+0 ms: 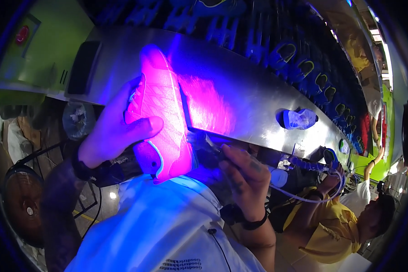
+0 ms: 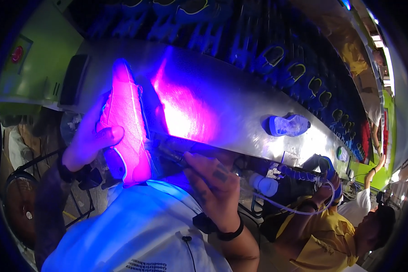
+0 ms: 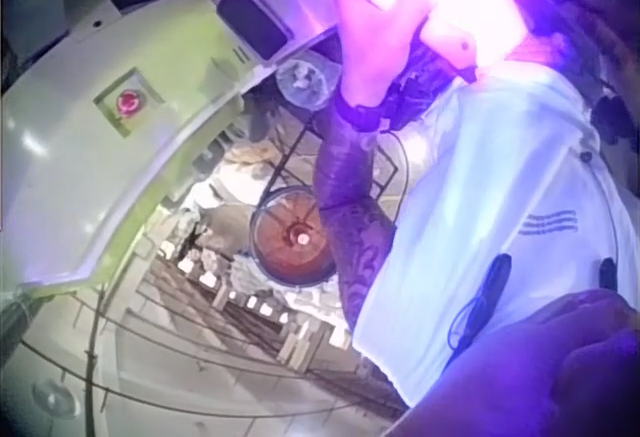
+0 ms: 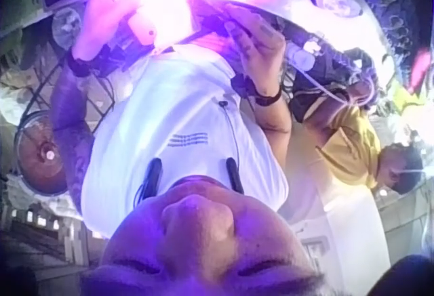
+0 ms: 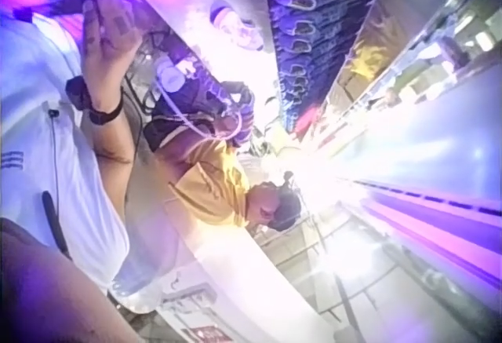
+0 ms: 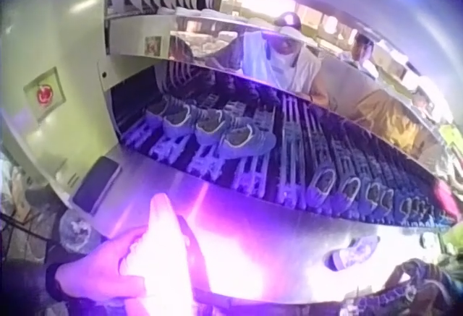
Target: The recorder is applying glue or treatment to the edge of shoe uppers on a manufacturing assembly line.
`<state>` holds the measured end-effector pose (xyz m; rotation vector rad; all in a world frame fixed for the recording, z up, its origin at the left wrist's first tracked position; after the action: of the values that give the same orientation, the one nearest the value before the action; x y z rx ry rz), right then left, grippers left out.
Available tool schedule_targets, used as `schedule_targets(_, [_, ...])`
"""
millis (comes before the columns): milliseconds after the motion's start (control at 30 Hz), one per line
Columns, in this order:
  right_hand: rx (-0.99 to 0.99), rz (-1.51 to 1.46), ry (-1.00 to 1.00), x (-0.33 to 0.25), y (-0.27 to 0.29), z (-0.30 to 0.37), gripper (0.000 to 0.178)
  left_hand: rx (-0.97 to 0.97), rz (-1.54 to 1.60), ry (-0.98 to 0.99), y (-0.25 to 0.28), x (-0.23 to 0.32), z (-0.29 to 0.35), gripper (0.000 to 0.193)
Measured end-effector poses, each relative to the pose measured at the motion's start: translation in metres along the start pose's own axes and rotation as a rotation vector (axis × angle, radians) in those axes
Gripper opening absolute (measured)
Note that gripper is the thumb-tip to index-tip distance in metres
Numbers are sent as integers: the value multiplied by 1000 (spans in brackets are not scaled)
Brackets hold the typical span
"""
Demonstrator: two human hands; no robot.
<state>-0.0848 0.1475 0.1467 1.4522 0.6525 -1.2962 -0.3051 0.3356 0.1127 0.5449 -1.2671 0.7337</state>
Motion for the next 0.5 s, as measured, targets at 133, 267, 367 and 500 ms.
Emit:
schedule_targets(133, [13, 26, 19, 1, 3, 1, 35, -4, 232, 22, -2, -4, -6, 80])
schedule_targets(267, [13, 139, 125, -11, 8, -5, 36, 77, 382, 95, 1, -11, -6, 72])
schedule_targets(367, [28, 235, 241, -21, 9, -12, 36, 75, 497, 152, -3, -7, -5, 61])
schedule_targets(500, [80, 330, 378, -31, 9, -22, 35, 2, 600, 183, -6, -2, -9, 52])
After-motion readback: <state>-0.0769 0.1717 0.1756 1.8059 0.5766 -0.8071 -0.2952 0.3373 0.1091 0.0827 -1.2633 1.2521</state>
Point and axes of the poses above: each hand's wrist, its own z-axis away from the middle knuckle, its own y-axis out of the back of the hand, x = y × z, the point moved 3 cm from there along -z, towards the middle knuckle
